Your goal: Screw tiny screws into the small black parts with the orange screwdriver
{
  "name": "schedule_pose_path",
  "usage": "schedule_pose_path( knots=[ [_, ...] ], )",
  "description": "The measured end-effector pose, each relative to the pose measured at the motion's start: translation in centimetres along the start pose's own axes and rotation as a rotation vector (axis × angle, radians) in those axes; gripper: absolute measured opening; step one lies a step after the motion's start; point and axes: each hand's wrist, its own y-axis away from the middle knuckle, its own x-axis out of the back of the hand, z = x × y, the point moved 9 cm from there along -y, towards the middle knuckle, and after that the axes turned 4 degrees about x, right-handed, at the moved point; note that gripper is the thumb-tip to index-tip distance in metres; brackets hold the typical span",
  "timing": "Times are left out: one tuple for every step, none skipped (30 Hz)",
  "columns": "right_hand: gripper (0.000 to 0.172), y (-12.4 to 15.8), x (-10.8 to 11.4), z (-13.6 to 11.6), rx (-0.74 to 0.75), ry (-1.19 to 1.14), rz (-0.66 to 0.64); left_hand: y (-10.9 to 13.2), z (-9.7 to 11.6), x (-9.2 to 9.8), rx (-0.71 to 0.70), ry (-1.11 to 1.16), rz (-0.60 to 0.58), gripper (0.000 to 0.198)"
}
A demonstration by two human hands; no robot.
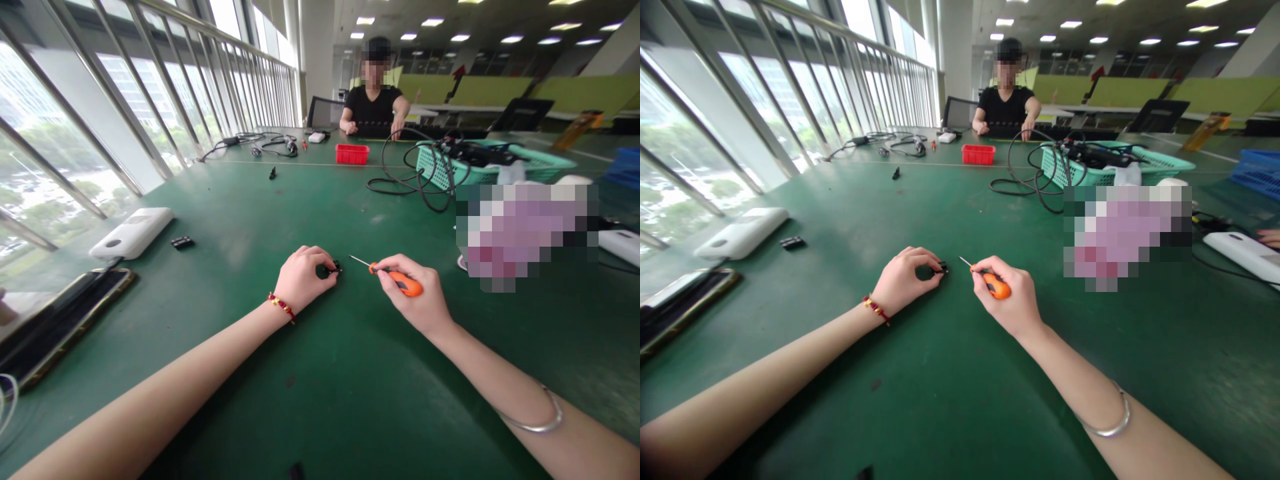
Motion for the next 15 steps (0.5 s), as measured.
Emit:
schedule_pose_path(
  knots=[
    [0.012, 0.0, 0.0, 0.0, 0.001, 0.002, 0.005, 0.1, -0.1, 0.2, 0.0, -0.013, -0.001, 0.009],
    [0.013, 0.0, 0.1, 0.0, 0.0, 0.005, 0.01, 0.3, -0.3, 0.5, 0.0, -0.03, -0.004, 0.01],
    [0.013, 0.0, 0.1, 0.0, -0.002, 0.009, 0.011, 0.4, -0.6, 0.8, 0.0, -0.05, -0.006, 0.01],
    [0.013, 0.0, 0.1, 0.1, -0.005, 0.011, 0.01, 0.7, -1.0, 1.2, 0.005, -0.073, -0.007, 0.011],
    [0.013, 0.0, 0.0, 0.1, -0.008, 0.012, 0.008, 0.9, -1.5, 1.6, 0.014, -0.1, -0.005, 0.012],
    [0.013, 0.0, 0.0, 0.1, -0.01, 0.012, 0.005, 1.2, -2.2, 2.1, 0.026, -0.129, -0.005, 0.013],
    [0.013, 0.0, -0.1, 0.1, -0.009, 0.01, 0.002, 1.5, -3.0, 2.8, 0.046, -0.159, 0.002, 0.014],
    [0.012, 0.0, -0.1, 0.1, -0.007, 0.006, 0.0, 1.8, -3.8, 3.5, 0.072, -0.187, 0.018, 0.015],
    [0.012, 0.0, -0.2, 0.1, -0.006, 0.002, -0.003, 2.1, -4.8, 4.2, 0.104, -0.215, 0.036, 0.017],
    [0.011, 0.0, -0.2, 0.2, -0.007, -0.001, -0.005, 2.4, -5.7, 5.1, 0.14, -0.24, 0.059, 0.019],
    [0.011, 0.1, -0.3, 0.2, -0.009, -0.003, -0.007, 2.6, -6.5, 5.8, 0.178, -0.266, 0.071, 0.02],
    [0.011, 0.1, -0.3, 0.2, -0.011, -0.004, -0.008, 2.8, -7.3, 6.4, 0.213, -0.297, 0.063, 0.021],
    [0.011, 0.1, -0.3, 0.3, -0.014, -0.004, -0.008, 3.0, -8.0, 6.9, 0.245, -0.336, 0.055, 0.021],
    [0.011, 0.1, -0.3, 0.3, -0.014, -0.004, -0.007, 3.2, -8.6, 7.5, 0.273, -0.383, 0.045, 0.022],
    [0.011, 0.1, -0.3, 0.3, -0.014, -0.006, -0.006, 3.4, -9.1, 8.0, 0.296, -0.433, 0.038, 0.022]
  ],
)
